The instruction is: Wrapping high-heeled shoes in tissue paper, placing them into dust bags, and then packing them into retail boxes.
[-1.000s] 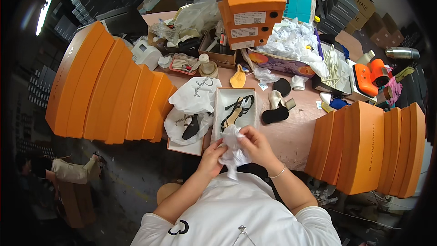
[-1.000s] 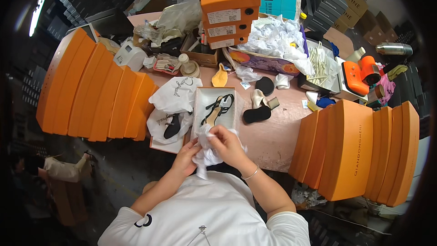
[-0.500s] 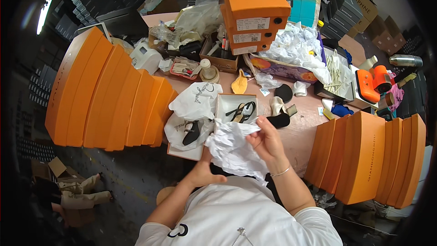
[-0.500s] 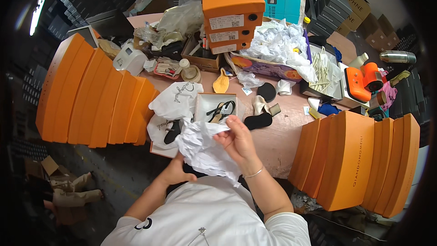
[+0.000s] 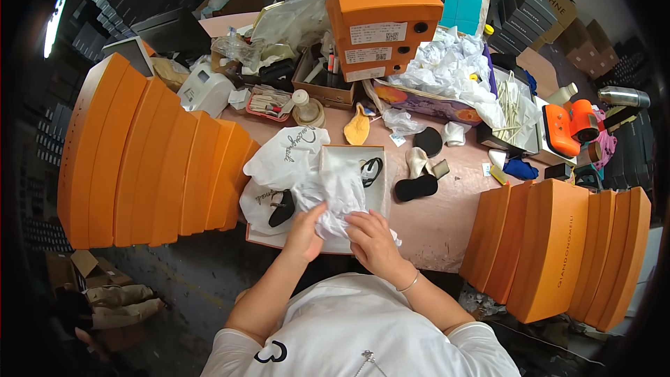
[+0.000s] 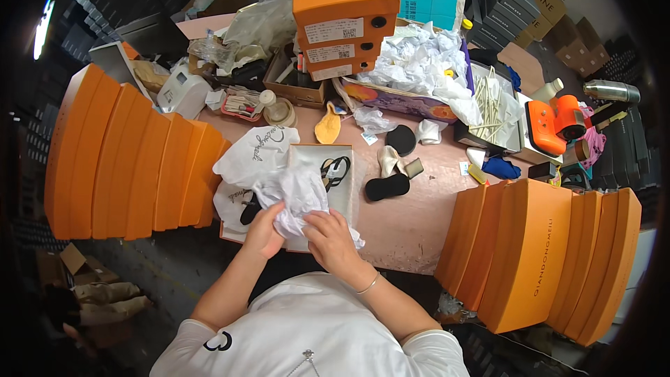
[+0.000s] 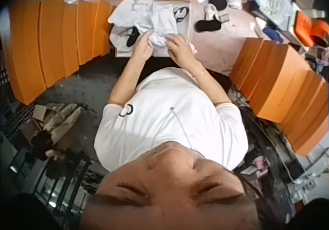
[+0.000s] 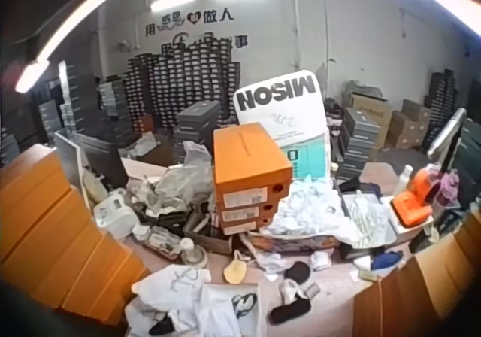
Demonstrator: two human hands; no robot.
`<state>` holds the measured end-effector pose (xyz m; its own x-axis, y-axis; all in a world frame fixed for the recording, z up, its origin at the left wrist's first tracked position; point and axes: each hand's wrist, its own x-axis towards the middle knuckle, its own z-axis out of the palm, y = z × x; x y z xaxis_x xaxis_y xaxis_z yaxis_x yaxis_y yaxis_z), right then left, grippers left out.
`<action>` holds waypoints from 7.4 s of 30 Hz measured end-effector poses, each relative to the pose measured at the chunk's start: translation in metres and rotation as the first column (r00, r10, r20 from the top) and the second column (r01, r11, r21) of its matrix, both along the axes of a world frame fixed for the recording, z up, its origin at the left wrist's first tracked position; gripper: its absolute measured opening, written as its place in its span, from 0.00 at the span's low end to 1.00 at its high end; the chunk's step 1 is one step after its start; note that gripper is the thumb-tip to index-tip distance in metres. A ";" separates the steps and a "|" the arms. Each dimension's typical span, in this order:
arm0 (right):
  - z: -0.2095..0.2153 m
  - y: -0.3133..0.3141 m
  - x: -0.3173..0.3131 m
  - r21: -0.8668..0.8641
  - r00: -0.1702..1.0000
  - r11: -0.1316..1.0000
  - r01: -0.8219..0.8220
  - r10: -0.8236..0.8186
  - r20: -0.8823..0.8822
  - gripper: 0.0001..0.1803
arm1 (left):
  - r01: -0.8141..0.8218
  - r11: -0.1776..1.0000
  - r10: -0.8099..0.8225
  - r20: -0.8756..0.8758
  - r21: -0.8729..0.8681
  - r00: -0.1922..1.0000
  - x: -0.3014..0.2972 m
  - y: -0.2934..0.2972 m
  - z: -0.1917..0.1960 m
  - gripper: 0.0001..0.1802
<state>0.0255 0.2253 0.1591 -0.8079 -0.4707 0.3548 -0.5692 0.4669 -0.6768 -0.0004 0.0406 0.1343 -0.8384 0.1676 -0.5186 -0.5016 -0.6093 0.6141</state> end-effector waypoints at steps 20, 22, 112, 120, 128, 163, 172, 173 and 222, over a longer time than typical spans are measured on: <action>-0.169 0.118 -0.254 0.266 0.770 0.745 0.611 -0.637 0.014 0.09 | -0.265 0.945 0.314 0.307 -0.192 0.898 0.012 -0.010 -0.027 0.28; -0.120 0.102 -0.231 0.128 0.759 0.818 0.562 -0.570 0.314 0.09 | -0.223 0.955 0.284 0.384 -0.194 0.879 0.026 -0.007 -0.025 0.27; 0.012 0.017 -0.009 0.142 0.989 0.979 -0.149 0.149 0.011 0.32 | 0.184 0.983 -0.182 0.153 0.002 0.971 0.040 0.006 -0.018 0.17; 0.042 0.019 -0.029 0.275 0.855 0.813 -0.513 0.453 0.254 0.26 | 0.435 0.888 -0.449 -0.071 -0.149 0.891 0.061 -0.010 -0.016 0.30; -0.017 0.008 -0.044 -0.346 0.457 0.913 -0.216 0.408 0.790 0.30 | -0.017 0.584 -0.456 -0.345 -0.811 0.821 0.027 -0.013 0.034 0.29; -0.047 0.000 0.020 -0.645 0.811 0.736 0.206 0.241 0.534 0.22 | 0.005 0.934 -0.069 0.166 0.358 0.984 0.095 0.013 0.001 0.22; -0.018 0.035 0.021 -0.372 0.747 0.928 -0.013 0.257 0.614 0.38 | 0.071 0.829 -0.186 -0.154 -0.554 0.970 0.077 -0.017 0.004 0.14; -0.012 0.036 0.020 -0.463 0.713 0.886 0.008 0.320 0.624 0.39 | 0.028 0.606 -0.386 -0.263 -0.795 0.884 0.074 -0.022 0.001 0.13; 0.003 0.008 0.056 -0.326 0.826 0.940 -0.105 0.265 0.498 0.30 | 0.224 0.974 -0.223 0.167 0.014 0.960 0.055 0.020 0.001 0.21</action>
<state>0.0814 0.2336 0.1618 -0.8144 -0.5792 0.0357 -0.1436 0.1415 -0.9795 0.0541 0.0608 0.1352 -0.6814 0.3380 -0.6492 -0.7204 -0.4666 0.5131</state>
